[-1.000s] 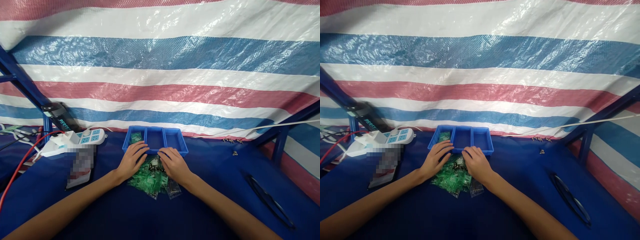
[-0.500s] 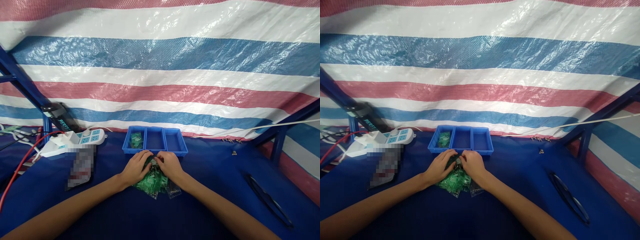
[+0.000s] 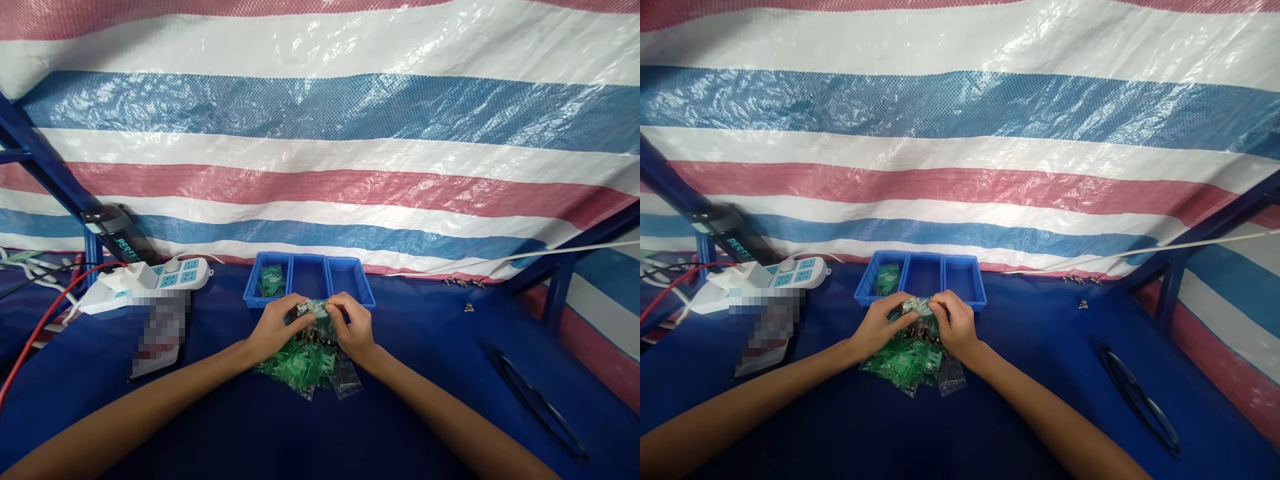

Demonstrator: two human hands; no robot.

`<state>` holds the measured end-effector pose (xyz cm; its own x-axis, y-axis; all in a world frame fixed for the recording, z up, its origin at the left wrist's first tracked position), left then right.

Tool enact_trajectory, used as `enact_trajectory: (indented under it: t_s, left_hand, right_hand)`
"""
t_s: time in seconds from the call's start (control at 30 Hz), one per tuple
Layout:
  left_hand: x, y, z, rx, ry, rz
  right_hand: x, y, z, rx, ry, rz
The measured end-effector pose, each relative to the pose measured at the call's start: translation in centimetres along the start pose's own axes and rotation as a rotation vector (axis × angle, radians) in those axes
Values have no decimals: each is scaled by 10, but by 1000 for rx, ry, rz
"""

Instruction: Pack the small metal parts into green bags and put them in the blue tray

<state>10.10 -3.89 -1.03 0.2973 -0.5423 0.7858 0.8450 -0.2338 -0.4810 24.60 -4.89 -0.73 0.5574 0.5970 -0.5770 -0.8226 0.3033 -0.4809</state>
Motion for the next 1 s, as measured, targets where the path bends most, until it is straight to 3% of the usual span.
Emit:
enact_trajectory:
  t_s: [0.13, 0.23, 0.37, 0.6, 0.83, 1.0]
  left_hand:
    - [0, -1, 8, 66, 66, -94]
    - [-7, -2, 4, 114, 110, -84]
    - [-12, -1, 2, 107, 136, -55]
    - [2, -6, 2, 176, 230, 69]
    - [3, -1, -2, 143, 327, 180]
    - [21, -10, -17, 160, 490, 297]
  right_hand:
    - [13, 9, -7, -18, 60, 41]
    - [12, 18, -12, -74, 2, 17]
    - [10, 20, -15, -53, -26, -25]
    - [11, 14, -14, -3, 4, -26]
    - [18, 21, -18, -56, 42, -9]
    - [17, 18, -18, -23, 32, -35]
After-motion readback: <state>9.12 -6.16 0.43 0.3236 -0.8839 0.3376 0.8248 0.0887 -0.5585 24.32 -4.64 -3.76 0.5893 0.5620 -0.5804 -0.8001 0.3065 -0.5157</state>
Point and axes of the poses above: each hand's wrist, its own z-axis towards the middle knuckle, its own y-axis out of the palm, x = y × z, the point moved 8 cm from there along z, towards the middle knuckle, and after that the axes turned 10 degrees about -z, right-handed, at the moved point
